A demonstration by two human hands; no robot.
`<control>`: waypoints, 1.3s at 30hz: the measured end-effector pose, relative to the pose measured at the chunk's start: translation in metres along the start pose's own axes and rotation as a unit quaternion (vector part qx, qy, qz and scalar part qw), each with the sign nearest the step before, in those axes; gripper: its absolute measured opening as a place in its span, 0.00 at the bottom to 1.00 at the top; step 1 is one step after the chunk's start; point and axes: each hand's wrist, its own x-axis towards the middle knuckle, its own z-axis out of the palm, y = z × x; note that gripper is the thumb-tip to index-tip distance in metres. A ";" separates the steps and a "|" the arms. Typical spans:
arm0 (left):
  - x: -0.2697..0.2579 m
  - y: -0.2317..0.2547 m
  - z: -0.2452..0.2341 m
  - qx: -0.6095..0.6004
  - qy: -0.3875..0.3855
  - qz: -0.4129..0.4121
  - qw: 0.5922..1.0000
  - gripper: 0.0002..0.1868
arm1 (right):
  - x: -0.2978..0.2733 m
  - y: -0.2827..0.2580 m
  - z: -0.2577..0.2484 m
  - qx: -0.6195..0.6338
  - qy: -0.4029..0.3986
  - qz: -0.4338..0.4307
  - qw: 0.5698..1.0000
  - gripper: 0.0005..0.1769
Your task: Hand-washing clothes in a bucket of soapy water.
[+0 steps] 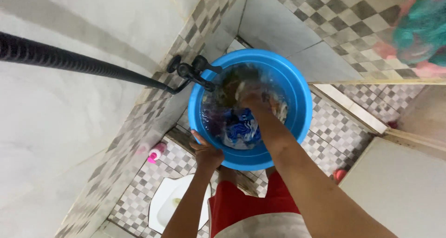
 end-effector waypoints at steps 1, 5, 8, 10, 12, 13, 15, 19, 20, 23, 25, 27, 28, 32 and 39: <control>-0.005 0.004 -0.004 0.009 -0.003 -0.007 1.000 0.74 | 0.003 0.001 0.012 0.001 -0.010 -0.001 1.000 0.58; 0.006 -0.007 0.013 0.058 0.002 -0.014 0.998 0.75 | 0.010 0.011 0.048 -0.005 -0.041 -0.001 0.999 0.48; -0.003 0.002 -0.002 0.057 -0.004 -0.011 0.998 0.75 | 0.011 0.067 0.097 -0.015 -0.054 0.001 0.998 0.40; -0.008 0.005 -0.008 0.047 -0.017 -0.018 0.999 0.74 | -0.042 0.056 0.067 -0.013 0.052 -0.018 0.998 0.34; -0.012 0.006 -0.010 0.039 -0.031 -0.026 0.998 0.74 | -0.089 0.049 0.037 -0.009 0.158 -0.036 0.987 0.29; -0.012 0.006 -0.010 0.044 -0.035 -0.028 0.998 0.74 | -0.109 0.048 0.024 0.017 0.128 -0.002 0.992 0.27; -0.012 0.008 -0.013 0.050 -0.038 -0.028 0.998 0.74 | -0.142 0.057 0.006 0.043 0.101 0.034 0.993 0.25; -0.009 0.010 -0.013 0.071 -0.062 -0.039 0.995 0.72 | -0.185 0.077 -0.008 -0.063 -0.013 0.084 0.994 0.33; -0.007 0.009 -0.011 0.078 -0.064 -0.040 0.994 0.72 | -0.192 0.077 -0.011 -0.119 0.007 0.020 0.993 0.36; -0.008 0.007 -0.012 0.086 -0.056 -0.027 0.994 0.73 | -0.169 0.059 -0.007 -0.181 -0.127 0.052 0.974 0.48; -0.005 0.000 -0.005 0.072 -0.045 -0.015 0.996 0.74 | -0.131 0.054 0.015 -0.157 -0.128 0.028 0.979 0.51; -0.004 -0.002 0.001 0.057 -0.036 -0.005 0.998 0.74 | -0.092 0.040 0.039 -0.132 -0.129 0.005 0.983 0.54; -0.003 0.000 0.003 0.032 -0.026 -0.004 0.999 0.75 | -0.068 0.027 0.051 -0.183 -0.139 0.006 0.973 0.61; -0.003 0.007 -0.007 0.016 -0.025 -0.019 0.999 0.75 | 0.027 0.054 0.149 -0.349 -0.074 -0.087 0.930 0.60; -0.007 0.006 -0.007 0.013 -0.018 -0.011 1.000 0.74 | 0.039 0.030 0.107 -0.141 -0.028 0.000 0.990 0.44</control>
